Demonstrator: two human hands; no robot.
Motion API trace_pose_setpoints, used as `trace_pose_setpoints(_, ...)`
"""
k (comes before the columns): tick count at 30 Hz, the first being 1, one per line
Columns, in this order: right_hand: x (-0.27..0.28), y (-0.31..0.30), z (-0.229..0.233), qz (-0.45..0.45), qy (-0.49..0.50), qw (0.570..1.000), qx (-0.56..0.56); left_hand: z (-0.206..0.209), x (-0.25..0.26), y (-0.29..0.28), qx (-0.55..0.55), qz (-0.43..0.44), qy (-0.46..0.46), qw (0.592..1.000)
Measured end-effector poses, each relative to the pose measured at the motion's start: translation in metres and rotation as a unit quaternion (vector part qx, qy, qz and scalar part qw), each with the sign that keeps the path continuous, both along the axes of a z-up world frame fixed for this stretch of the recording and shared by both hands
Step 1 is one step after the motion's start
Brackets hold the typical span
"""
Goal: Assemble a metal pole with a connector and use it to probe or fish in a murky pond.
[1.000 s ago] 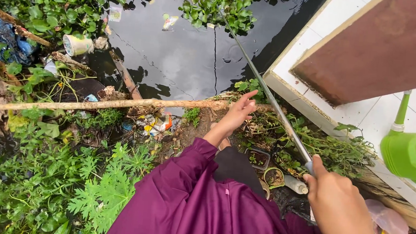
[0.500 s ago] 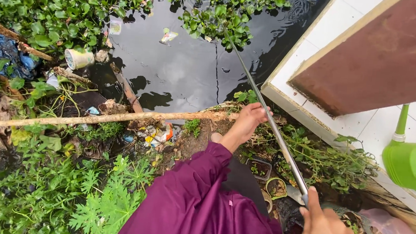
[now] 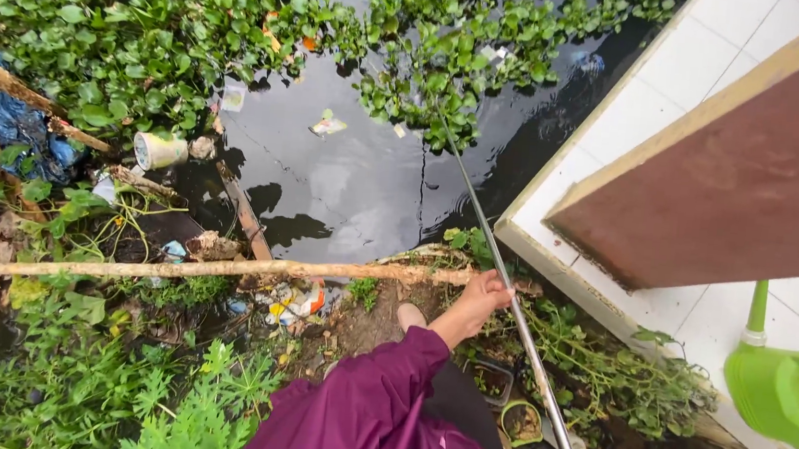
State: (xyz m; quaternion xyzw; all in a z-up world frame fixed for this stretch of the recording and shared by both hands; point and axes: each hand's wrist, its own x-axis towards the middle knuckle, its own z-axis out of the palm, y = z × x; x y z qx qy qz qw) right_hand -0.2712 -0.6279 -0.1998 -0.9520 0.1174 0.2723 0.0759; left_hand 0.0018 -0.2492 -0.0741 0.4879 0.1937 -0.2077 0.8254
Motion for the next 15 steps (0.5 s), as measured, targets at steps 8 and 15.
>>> trace_pose_setpoints(8, 0.072, 0.188, 0.287, -0.011, 0.032, 0.999, 0.033, -0.022, 0.025, 0.014, 0.014, -0.007, 0.052, 0.999)
trace_pose_setpoints(15, 0.090, 0.183, 0.343, 0.011, 0.015, 1.000, 0.014, 0.021, 0.031, 0.030, 0.000, 0.006, -0.032, 0.999)
